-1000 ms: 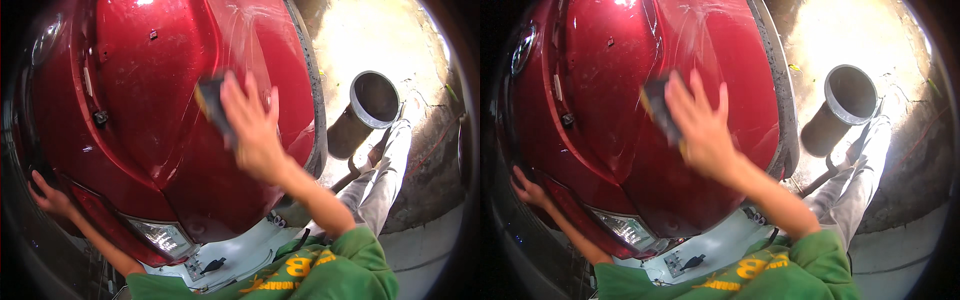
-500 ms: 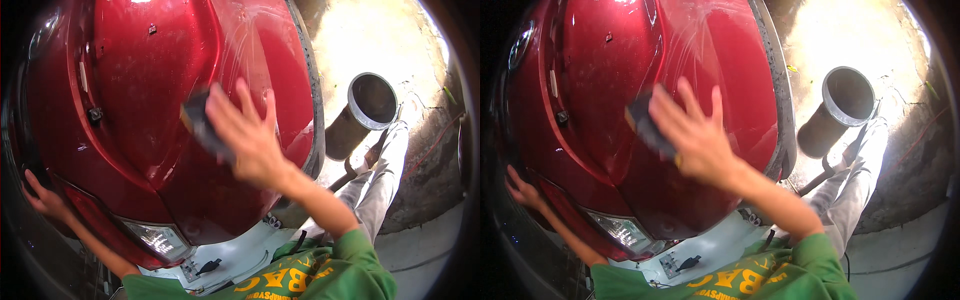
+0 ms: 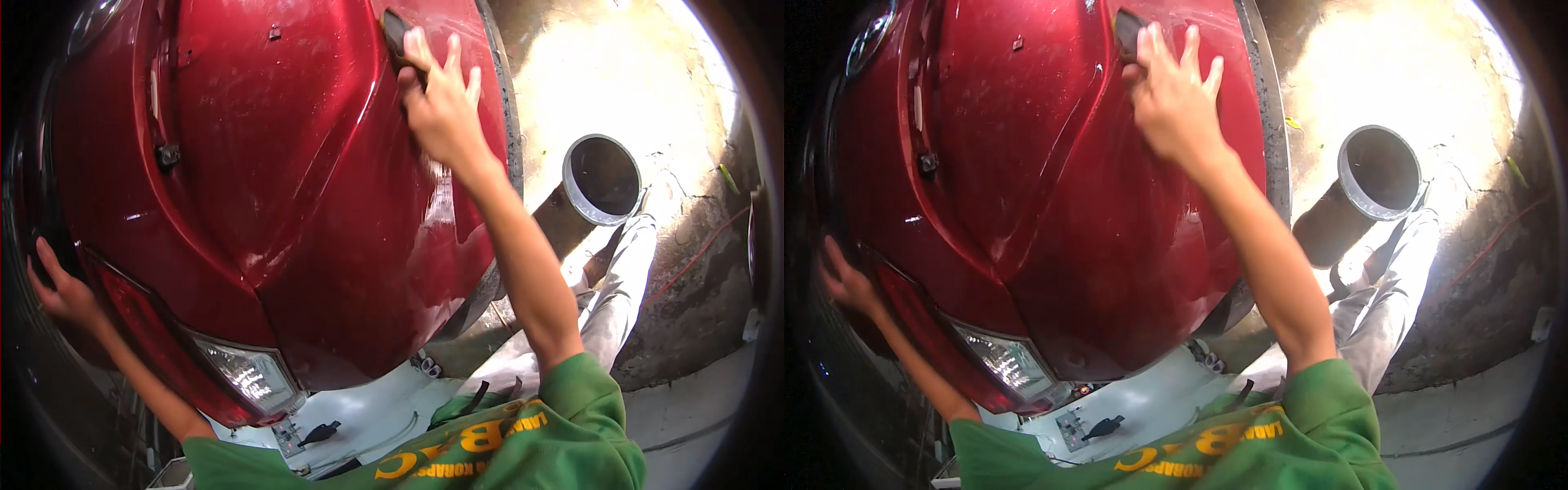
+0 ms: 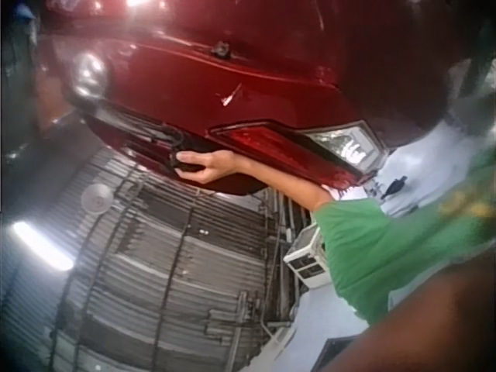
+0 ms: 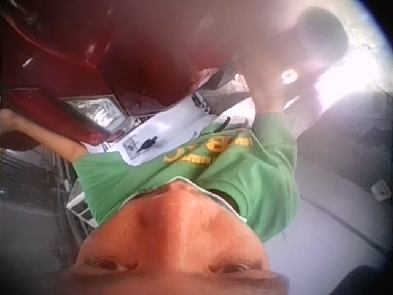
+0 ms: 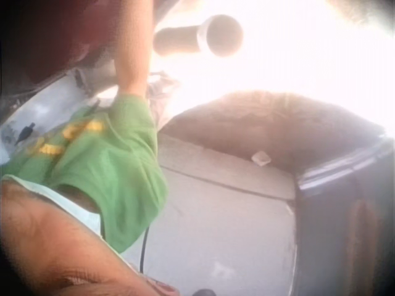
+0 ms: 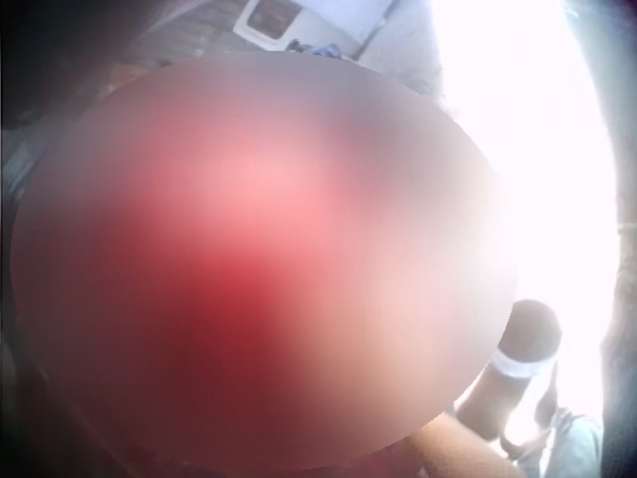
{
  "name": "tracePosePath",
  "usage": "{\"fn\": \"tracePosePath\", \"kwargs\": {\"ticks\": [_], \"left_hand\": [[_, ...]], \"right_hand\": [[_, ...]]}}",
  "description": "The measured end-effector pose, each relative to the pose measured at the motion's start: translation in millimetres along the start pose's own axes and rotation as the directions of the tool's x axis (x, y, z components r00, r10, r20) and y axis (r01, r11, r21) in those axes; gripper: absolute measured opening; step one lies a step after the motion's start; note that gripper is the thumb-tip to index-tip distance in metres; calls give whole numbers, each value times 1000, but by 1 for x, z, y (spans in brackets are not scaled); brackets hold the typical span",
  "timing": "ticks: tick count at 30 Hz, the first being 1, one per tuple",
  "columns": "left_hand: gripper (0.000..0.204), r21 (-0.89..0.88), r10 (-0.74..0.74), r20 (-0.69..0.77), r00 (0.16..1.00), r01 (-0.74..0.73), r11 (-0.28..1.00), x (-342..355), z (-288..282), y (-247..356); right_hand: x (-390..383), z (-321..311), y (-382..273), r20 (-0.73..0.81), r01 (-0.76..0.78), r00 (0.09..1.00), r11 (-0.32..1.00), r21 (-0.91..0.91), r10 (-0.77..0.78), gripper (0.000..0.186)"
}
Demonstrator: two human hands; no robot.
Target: The person sands a red car panel using a sanding block, frequently dipping it into a bucket of water and wiping the surface with a black cloth.
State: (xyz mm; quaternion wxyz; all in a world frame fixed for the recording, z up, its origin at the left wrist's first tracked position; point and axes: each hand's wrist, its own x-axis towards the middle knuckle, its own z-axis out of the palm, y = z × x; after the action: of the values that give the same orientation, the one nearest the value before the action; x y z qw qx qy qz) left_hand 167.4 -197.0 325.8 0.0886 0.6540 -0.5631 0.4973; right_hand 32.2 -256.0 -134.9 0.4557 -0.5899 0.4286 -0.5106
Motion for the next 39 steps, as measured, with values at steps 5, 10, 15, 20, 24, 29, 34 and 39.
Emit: {"fn": "tracePosePath", "kwargs": {"ticks": [5,10,15,20,24,29,34,39], "left_hand": [[38,8,158,48,986,-158,987,4,-18,-38],[44,151,255,49,966,-260,954,8,-18,-45],[52,94,136,25,990,-137,986,12,-6,-34],[49,116,182,11,983,-182,976,7,-18,-34],[53,30,147,112,983,-151,988,18,-14,-45],[56,75,110,109,988,-118,990,16,-18,-50],[55,98,88,80,993,-96,991,16,-24,-46],[54,62,66,77,995,-71,996,14,-5,-31]], "right_hand": [[-169,-12,-70,181,-239,962,951,198,204,84],[-56,3,-3,102,-89,992,974,211,68,68],[3,13,31,10,-42,999,988,152,41,62],[-163,-16,-30,276,-196,954,945,262,121,84],[-40,0,28,103,-34,994,991,131,21,71],[-48,11,17,53,-25,998,990,141,18,70],[-149,-13,-13,250,-164,962,964,207,110,84],[36,6,65,36,-45,998,998,45,44,62]]}}
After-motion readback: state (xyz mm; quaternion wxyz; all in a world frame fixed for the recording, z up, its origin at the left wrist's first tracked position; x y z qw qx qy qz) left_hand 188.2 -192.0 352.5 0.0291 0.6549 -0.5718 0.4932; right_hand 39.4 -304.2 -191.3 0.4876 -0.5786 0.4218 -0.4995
